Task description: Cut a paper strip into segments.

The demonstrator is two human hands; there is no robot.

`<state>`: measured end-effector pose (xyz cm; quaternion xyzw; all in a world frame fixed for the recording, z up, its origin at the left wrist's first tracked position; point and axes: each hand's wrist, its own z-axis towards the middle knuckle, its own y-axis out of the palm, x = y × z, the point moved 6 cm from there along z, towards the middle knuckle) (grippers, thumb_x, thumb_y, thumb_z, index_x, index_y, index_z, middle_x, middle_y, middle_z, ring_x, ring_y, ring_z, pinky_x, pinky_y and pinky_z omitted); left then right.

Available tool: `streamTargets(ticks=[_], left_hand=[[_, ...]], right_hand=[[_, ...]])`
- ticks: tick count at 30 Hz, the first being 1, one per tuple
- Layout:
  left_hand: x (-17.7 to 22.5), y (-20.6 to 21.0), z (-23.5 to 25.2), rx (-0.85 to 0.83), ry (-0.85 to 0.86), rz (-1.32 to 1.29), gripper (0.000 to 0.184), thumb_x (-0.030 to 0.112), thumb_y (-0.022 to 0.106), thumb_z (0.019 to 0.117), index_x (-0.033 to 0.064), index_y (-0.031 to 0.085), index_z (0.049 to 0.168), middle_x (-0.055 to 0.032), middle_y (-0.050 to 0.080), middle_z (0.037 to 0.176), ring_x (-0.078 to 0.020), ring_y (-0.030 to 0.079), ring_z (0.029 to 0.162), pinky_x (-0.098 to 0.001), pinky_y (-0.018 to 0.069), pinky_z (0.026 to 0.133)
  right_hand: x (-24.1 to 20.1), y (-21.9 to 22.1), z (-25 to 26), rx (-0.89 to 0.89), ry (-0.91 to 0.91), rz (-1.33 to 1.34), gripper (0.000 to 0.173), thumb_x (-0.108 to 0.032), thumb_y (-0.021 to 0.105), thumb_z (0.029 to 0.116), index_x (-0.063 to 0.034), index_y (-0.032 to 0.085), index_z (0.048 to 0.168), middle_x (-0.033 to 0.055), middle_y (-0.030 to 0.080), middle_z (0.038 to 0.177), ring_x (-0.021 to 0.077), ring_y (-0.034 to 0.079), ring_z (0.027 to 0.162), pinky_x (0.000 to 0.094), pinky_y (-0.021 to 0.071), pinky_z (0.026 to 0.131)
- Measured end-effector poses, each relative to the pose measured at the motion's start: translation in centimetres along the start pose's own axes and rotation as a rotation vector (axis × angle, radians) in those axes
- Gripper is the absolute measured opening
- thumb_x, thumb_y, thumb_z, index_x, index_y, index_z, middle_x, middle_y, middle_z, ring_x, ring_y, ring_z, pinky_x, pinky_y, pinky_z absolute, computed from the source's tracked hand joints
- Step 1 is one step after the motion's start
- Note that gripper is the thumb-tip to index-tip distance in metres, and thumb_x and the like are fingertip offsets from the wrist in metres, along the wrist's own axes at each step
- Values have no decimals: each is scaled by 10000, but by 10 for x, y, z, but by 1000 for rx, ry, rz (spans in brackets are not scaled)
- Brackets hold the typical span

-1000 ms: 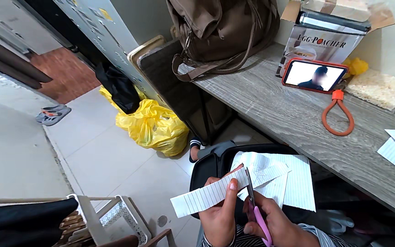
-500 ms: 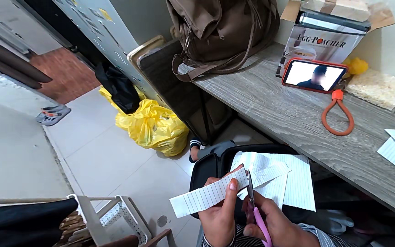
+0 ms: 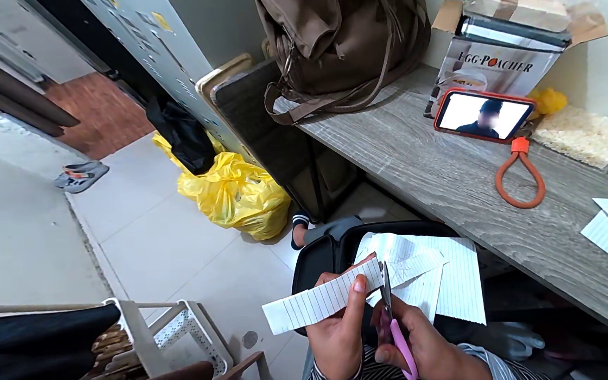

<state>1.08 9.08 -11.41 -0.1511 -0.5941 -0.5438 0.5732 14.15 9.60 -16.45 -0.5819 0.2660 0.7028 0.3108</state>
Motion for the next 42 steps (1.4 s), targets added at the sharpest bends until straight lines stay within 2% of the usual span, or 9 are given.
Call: streamTargets(ticks=[6,10,16,19,22,25,28,32,42], left_hand=[[-1,-1,1,-1,4,-2,59,127,745,921,127,693,948,-101,788,997,-197,778,903,-337,653,797],[-1,-1,1,6,-1,-8,60,126,745,921,123,694,952,-104,787,993,-201,778,901,-344,654,792],[-1,0,0,13,-4,-7,61,111,742,918,120,687,941,-89,788,966,-182,778,878,-332,653,791],[-1,-1,1,6,4,-1,62,120,744,919,126,690,947,-90,787,975,-187,777,892,-338,652,797],[-1,0,1,0,3,-9,61,132,746,924,123,692,951,-102,788,999,-198,779,901,-339,652,801],[0,0,2,-1,5,-8,59,138,744,927,126,694,957,-98,787,998,-191,777,900,-337,652,795],[0,0,2,3,4,-11,57,127,743,924,123,695,955,-98,788,990,-195,778,901,-341,652,799],[-1,-1,0,26,1,16,76,128,767,899,141,704,939,-53,786,935,-154,772,857,-317,651,782],[-1,0,0,22,1,-2,61,104,744,913,120,696,949,-83,788,963,-176,776,872,-331,651,794]], right_hand=[[1,-3,0,66,-48,-20,429,-396,729,932,4,587,995,-35,531,699,-80,460,600,78,390,568],[2,-4,-1,85,-55,5,391,-374,724,942,-5,595,955,-33,554,671,-75,502,579,91,433,551],[-1,1,0,-2,8,13,512,-464,701,937,13,572,1073,-26,555,774,-72,500,656,86,428,608],[-1,-1,1,8,0,-5,505,-466,704,934,6,573,1053,-29,545,751,-73,485,638,87,413,592],[1,-3,1,52,-59,-17,423,-389,719,943,7,582,999,-29,528,701,-77,458,603,78,388,569],[2,-4,0,87,-72,4,381,-361,731,939,-6,594,957,-33,548,672,-79,486,578,84,417,549],[1,-3,0,76,-53,15,399,-380,725,940,-5,592,973,-34,552,682,-77,495,584,86,425,552],[1,1,1,2,0,26,503,-453,708,937,11,570,1073,-26,554,776,-69,506,660,91,432,610],[0,-1,1,32,3,5,448,-394,738,924,10,581,1037,-36,548,737,-82,481,627,79,407,584]])
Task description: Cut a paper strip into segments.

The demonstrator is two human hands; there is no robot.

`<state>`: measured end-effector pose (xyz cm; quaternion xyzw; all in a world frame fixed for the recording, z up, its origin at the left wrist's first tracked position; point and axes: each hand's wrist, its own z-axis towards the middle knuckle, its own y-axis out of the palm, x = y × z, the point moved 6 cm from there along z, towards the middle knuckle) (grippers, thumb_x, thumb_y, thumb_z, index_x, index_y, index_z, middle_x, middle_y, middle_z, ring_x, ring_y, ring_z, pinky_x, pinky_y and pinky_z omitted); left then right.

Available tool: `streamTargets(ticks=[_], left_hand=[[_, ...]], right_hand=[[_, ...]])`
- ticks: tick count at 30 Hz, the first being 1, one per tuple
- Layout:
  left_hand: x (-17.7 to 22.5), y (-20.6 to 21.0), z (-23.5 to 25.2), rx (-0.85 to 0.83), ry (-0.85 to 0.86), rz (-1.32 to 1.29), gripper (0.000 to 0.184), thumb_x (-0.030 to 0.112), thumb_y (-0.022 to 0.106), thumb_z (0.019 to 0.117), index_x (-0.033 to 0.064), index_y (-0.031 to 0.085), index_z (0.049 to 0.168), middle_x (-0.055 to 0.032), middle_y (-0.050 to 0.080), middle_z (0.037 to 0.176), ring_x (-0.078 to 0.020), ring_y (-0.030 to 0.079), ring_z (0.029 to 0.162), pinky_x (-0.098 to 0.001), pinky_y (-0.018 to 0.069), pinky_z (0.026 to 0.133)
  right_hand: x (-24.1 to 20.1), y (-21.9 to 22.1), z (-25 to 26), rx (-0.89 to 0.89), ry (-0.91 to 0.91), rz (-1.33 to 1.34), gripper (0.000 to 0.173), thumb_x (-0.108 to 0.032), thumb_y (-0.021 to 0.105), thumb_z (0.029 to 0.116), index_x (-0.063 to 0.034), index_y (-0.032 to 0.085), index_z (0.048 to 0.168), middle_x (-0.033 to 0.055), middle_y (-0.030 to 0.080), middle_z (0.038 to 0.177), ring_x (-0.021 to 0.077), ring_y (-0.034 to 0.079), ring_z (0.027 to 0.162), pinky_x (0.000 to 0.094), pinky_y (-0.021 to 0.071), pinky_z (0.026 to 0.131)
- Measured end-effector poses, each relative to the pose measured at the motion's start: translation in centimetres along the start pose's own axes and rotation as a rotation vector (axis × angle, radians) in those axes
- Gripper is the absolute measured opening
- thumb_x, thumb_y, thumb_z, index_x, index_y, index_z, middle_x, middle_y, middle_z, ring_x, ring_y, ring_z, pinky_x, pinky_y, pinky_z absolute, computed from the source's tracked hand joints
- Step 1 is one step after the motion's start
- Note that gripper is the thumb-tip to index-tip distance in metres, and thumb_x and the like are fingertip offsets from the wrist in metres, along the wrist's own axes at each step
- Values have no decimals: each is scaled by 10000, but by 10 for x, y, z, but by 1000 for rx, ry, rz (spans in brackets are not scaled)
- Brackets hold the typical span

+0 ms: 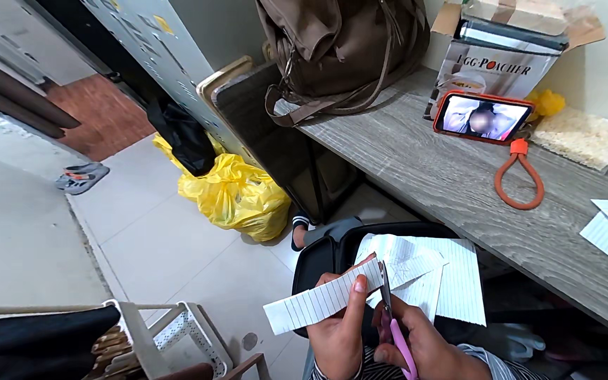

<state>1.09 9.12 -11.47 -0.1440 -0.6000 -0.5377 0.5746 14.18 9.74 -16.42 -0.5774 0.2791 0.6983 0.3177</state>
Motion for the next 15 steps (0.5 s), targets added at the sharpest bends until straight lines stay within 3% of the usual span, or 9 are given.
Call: streamTargets(ticks=[6,12,15], left_hand=[[0,-1,0,0,-2,-3,68,118,750,914,122,694,953,-101,789,984,-200,780,899,-341,652,802],[0,0,-1,4,0,16,70,131,766,900,140,707,935,-55,785,936,-159,774,858,-321,653,779],[-1,-1,0,-1,-4,7,74,135,762,907,136,698,944,-72,786,950,-169,776,869,-328,653,784]], right_hand=[[3,-2,-1,66,-48,21,351,-322,760,919,-14,598,960,-44,561,680,-86,496,589,83,421,554],[1,1,0,-24,-1,36,483,-432,726,928,6,578,1068,-35,556,769,-76,502,656,88,429,607],[1,0,0,-14,-21,9,484,-450,713,934,-1,576,1053,-32,551,761,-74,495,643,87,423,595]])
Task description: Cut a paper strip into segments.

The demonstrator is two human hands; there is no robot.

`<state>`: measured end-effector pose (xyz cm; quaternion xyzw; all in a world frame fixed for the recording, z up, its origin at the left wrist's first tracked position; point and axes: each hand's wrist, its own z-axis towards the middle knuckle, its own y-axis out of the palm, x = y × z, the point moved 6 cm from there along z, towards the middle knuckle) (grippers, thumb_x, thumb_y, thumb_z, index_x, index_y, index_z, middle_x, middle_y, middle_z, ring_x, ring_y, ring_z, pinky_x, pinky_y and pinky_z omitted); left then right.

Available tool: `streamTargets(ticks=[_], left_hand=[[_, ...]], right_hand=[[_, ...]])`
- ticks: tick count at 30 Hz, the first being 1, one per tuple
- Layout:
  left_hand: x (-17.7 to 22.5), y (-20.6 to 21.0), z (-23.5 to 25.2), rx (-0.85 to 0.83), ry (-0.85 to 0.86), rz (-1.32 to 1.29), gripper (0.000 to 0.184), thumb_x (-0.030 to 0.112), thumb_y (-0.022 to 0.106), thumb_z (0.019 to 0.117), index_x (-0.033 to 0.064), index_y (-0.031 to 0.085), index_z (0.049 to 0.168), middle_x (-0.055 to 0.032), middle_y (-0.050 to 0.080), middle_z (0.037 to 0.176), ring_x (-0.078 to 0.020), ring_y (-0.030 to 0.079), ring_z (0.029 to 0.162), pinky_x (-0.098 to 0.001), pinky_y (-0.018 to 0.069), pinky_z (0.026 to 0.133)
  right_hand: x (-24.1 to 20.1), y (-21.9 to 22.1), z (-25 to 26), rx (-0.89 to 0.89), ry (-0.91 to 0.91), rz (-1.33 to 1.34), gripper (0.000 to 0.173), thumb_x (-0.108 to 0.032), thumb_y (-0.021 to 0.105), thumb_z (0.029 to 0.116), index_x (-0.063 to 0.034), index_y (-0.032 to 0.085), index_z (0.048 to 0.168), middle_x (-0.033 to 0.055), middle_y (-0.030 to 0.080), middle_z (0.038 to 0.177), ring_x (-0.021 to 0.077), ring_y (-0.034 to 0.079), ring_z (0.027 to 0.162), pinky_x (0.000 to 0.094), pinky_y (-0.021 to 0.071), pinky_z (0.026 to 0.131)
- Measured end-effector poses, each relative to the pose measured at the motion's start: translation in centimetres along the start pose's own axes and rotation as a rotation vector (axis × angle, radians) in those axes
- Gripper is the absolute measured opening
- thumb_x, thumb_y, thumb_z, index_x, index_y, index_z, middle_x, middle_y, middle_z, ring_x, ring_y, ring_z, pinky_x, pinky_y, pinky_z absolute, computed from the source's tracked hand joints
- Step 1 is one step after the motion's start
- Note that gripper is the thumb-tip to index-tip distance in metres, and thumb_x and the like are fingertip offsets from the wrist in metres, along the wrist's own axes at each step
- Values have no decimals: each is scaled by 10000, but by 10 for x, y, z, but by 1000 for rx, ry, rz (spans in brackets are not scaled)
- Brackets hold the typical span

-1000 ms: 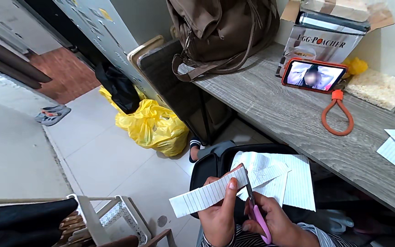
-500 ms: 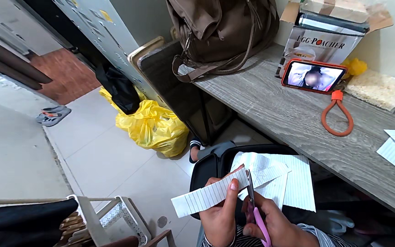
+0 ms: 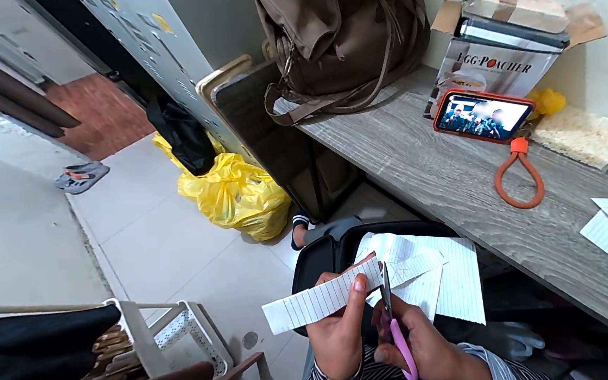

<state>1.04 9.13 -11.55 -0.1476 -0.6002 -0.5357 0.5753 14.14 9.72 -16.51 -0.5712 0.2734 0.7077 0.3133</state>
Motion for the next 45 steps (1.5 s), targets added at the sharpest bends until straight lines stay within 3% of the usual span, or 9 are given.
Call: streamTargets(ticks=[4,8,14,19,23,29,37,42,45], left_hand=[[0,0,1,-12,3,-2,71,152,757,916,129,697,947,-91,787,976,-190,777,894,-333,651,797],[1,0,1,-9,9,2,63,149,757,916,136,705,948,-74,787,963,-171,775,878,-319,651,785],[2,2,-1,-14,7,-21,70,107,749,914,122,691,950,-87,788,972,-176,776,884,-325,651,795],[2,0,0,-7,11,16,64,122,751,910,136,703,949,-69,788,966,-172,775,882,-329,652,790],[1,-1,0,7,11,2,74,110,758,902,128,698,944,-77,787,959,-176,776,876,-332,654,783],[2,2,-1,-8,4,-7,55,122,753,914,135,708,944,-77,788,962,-172,775,885,-323,652,784],[1,2,0,-3,7,-19,59,86,735,918,113,695,952,-100,789,979,-194,779,882,-334,654,794],[2,1,1,-8,22,-5,49,95,734,923,119,707,956,-83,789,971,-182,778,877,-334,655,792],[3,0,1,-4,23,4,57,98,741,918,118,710,960,-81,789,971,-181,778,880,-332,655,790]], right_hand=[[1,-2,0,53,-47,-29,415,-390,717,944,0,582,989,-38,528,698,-85,457,598,75,388,564],[2,-3,-2,70,-42,-2,381,-368,736,935,-13,597,951,-40,551,669,-78,494,578,88,426,549],[0,2,-1,-6,12,35,484,-447,715,932,-2,577,1063,-42,554,768,-82,494,648,82,421,593],[0,-1,-1,41,-29,-8,394,-358,731,938,6,591,992,-36,539,695,-82,471,601,81,398,566],[1,-3,-1,54,-32,3,366,-342,734,940,-3,598,963,-33,557,677,-77,504,584,88,432,553],[0,1,0,-17,3,0,506,-448,713,935,15,575,1083,-21,560,788,-69,510,680,91,434,625],[-1,1,0,-18,-26,5,495,-469,678,957,3,565,1057,-26,547,767,-70,495,649,90,425,599],[-1,0,0,16,-44,-11,430,-405,684,969,9,576,1017,-33,518,703,-79,450,599,78,383,563],[1,-1,-1,44,-52,-12,394,-375,703,960,2,587,980,-30,537,689,-76,474,590,86,407,557]])
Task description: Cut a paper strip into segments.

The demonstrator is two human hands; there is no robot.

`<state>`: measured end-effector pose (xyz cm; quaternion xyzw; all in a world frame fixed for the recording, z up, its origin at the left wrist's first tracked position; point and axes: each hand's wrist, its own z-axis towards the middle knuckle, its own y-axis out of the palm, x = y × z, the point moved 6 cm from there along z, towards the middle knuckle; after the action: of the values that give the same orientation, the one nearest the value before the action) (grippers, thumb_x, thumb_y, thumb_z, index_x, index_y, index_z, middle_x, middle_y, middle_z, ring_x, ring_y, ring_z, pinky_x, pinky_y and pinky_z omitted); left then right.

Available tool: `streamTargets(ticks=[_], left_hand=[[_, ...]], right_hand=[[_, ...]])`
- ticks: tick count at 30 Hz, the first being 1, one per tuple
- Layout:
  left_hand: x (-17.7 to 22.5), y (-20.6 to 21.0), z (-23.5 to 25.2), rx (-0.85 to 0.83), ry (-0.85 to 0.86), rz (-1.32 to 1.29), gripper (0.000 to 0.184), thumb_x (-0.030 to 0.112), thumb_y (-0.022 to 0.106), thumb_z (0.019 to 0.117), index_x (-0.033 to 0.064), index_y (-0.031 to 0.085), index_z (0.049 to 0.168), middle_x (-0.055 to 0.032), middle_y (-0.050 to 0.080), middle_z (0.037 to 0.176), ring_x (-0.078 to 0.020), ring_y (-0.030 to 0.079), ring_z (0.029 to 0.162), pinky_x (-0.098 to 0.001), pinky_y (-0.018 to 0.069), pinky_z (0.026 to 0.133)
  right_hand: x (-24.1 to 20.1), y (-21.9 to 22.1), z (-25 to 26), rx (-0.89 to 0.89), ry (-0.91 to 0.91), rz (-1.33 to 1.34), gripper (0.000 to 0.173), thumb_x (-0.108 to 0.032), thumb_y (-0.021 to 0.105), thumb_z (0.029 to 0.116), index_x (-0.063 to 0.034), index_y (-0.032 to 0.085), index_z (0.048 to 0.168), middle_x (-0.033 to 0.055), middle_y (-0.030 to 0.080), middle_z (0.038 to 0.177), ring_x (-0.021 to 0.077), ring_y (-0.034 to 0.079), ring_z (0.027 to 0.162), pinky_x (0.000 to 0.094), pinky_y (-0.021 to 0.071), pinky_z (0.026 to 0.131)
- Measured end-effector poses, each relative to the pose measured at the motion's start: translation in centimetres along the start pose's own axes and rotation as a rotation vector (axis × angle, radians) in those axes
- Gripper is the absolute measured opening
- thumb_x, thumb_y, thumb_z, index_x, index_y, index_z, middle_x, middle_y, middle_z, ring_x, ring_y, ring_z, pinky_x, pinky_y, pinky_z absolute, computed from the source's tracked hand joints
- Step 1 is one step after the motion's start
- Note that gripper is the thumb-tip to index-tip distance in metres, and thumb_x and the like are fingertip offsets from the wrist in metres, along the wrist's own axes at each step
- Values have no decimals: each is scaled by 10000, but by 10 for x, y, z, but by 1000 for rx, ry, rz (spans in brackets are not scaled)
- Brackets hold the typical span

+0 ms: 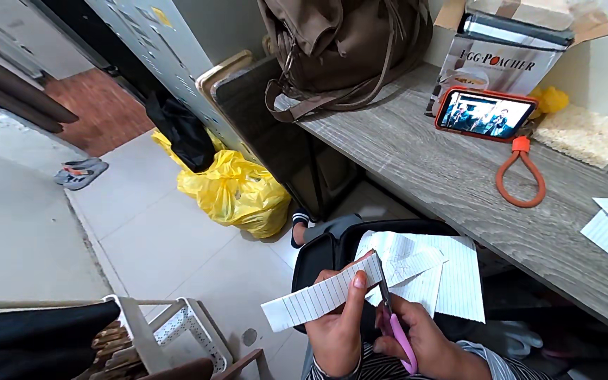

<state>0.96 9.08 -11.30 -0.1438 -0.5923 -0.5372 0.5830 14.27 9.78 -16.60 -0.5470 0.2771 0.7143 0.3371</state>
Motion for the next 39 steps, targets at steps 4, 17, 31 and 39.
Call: streamTargets(ticks=[4,17,31,39], left_hand=[[0,0,0,2,-2,-6,66,99,744,915,120,712,969,-79,788,960,-182,777,874,-339,656,787],[0,-1,-1,-2,-2,-18,71,133,760,911,134,707,958,-90,788,978,-189,777,897,-329,653,783],[0,-2,-1,26,-20,-7,67,123,759,907,122,713,956,-81,789,951,-187,779,871,-334,656,777],[0,1,-2,5,4,2,67,94,746,909,133,718,956,-61,789,945,-162,775,859,-317,653,775]], right_hand=[[0,0,-1,6,15,20,374,-359,718,951,-6,596,962,-34,557,682,-74,502,583,92,436,551],[0,-1,-1,13,3,-1,382,-359,730,940,-3,594,959,-27,547,674,-78,490,587,84,417,557],[1,-1,0,-3,32,-14,358,-324,737,939,6,598,960,-27,552,669,-76,487,577,86,415,549],[-1,2,1,-65,54,-23,470,-416,716,939,19,580,1058,-12,560,766,-68,499,651,82,421,604]])
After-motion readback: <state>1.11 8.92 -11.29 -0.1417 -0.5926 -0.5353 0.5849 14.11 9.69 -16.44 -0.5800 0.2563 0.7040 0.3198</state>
